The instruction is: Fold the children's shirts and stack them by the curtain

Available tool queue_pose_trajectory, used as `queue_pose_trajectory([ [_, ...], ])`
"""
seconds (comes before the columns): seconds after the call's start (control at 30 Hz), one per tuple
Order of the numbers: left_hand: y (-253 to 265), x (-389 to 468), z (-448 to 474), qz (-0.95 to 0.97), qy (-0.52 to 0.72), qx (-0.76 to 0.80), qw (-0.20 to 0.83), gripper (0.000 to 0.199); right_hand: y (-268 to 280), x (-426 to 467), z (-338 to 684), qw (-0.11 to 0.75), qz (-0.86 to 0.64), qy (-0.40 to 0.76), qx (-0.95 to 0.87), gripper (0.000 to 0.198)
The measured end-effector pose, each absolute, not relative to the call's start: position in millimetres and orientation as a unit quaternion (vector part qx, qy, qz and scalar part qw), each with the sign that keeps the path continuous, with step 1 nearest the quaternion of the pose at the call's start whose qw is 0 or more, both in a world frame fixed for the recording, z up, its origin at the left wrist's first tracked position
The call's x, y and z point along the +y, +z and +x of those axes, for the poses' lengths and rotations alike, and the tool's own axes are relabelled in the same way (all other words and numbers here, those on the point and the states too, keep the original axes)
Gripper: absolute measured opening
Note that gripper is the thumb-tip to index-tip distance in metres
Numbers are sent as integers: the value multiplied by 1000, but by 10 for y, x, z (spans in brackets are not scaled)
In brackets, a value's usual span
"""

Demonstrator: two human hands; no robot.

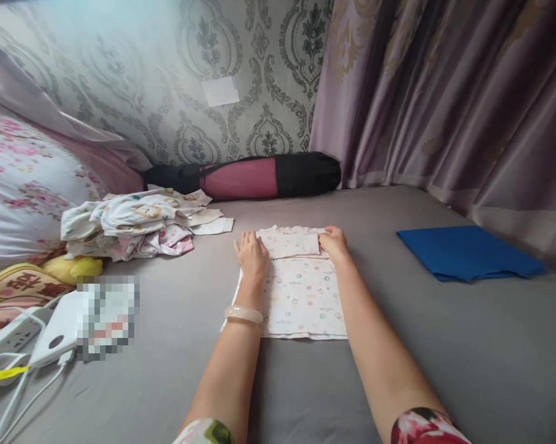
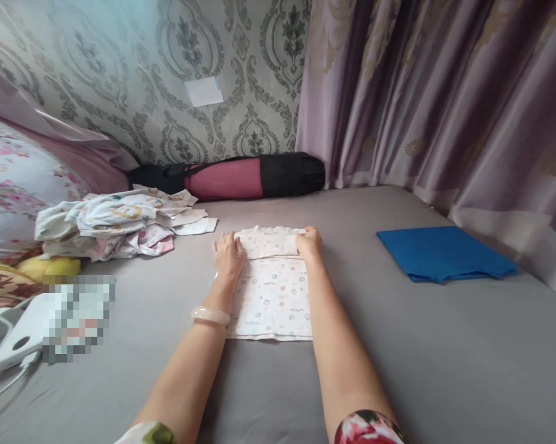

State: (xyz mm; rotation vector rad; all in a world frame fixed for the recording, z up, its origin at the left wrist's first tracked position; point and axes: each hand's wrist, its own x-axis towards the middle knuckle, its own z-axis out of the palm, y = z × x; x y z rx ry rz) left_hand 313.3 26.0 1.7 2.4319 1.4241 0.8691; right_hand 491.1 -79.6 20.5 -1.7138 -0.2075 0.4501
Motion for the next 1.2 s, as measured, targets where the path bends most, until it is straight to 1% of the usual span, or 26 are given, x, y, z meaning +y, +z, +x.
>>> queue_pose_trajectory([
  [0.07, 41, 214, 3180, 847, 303, 428, 84, 39, 237, -796, 4826, 553, -806, 126, -169, 47],
  [0.13, 40, 168, 3231, 880, 286, 371, 77, 40, 253, -772, 4667, 426, -854, 49, -296, 48],
  [0.17, 32, 149, 3253, 893, 270, 352, 74, 40, 250, -753, 4573, 367, -859, 28, -358, 49],
  [0.27, -6, 118, 3297, 913, 220, 338, 65, 43, 200, -692, 4308, 248, -840, 14, -483, 50],
  [0.37, -34, 121, 3305, 916, 184, 350, 61, 45, 127, -658, 4163, 178, -835, 33, -520, 51],
  [0.47, -45, 131, 3301, 917, 158, 361, 56, 46, 86, -652, 4138, 144, -843, 48, -516, 53],
  [0.67, -42, 136, 3305, 901, 147, 406, 37, 52, 92, -655, 4166, 114, -845, 62, -519, 56],
  [0.93, -59, 183, 3317, 872, 136, 468, 37, 69, 48, -696, 4231, 110, -887, 31, -447, 60],
  [1.2, -76, 220, 3327, 870, 118, 478, 28, 71, 50, -695, 4238, 91, -893, 40, -439, 61],
])
